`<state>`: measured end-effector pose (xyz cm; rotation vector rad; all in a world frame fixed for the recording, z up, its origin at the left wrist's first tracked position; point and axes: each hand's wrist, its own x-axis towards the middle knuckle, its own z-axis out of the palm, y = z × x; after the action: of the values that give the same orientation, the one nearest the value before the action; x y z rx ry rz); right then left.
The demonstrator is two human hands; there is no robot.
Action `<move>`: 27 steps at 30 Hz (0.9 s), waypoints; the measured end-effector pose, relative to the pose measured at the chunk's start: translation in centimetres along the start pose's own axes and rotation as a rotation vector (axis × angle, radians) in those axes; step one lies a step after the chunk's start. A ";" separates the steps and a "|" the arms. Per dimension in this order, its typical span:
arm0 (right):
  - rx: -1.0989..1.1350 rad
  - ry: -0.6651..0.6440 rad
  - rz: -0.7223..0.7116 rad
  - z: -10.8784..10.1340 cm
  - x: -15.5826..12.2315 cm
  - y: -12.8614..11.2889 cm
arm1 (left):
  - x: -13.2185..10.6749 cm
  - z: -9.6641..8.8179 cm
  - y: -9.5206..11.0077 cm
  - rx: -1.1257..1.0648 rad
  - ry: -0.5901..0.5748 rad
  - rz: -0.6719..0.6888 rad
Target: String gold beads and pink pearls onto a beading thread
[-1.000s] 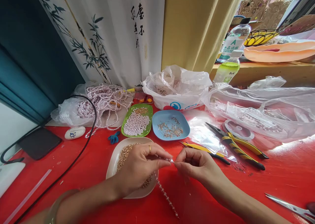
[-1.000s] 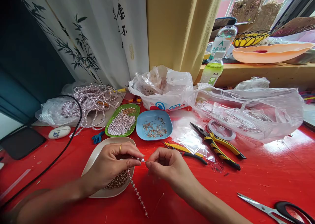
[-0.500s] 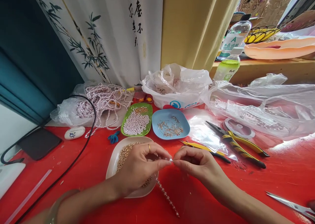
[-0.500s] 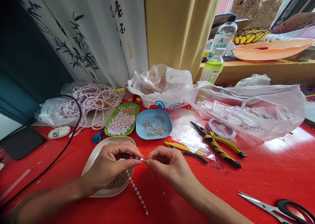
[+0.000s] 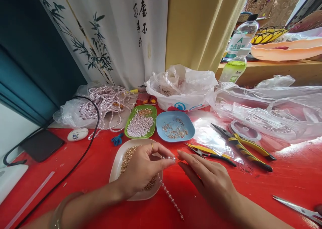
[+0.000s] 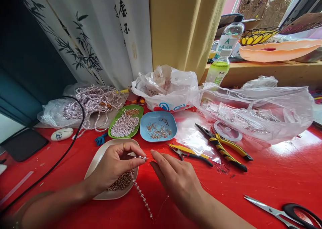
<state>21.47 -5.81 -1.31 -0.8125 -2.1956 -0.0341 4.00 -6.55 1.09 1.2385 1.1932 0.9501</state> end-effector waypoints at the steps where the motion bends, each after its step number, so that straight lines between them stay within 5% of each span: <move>1: -0.013 -0.001 -0.016 0.0 -0.1 0.1 | 0.0 0.0 0.0 -0.002 0.002 -0.005; 10: -0.055 -0.125 -0.064 0.2 -1.2 0.7 | 0.0 -0.1 0.4 0.005 -0.008 0.008; 27: -0.035 -0.075 -0.030 -0.3 0.1 0.2 | -0.1 -0.1 0.3 0.196 0.031 0.066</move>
<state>21.74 -5.68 -1.09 -0.8119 -2.2840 -0.0577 3.87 -6.59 1.41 1.4310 1.3007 0.9203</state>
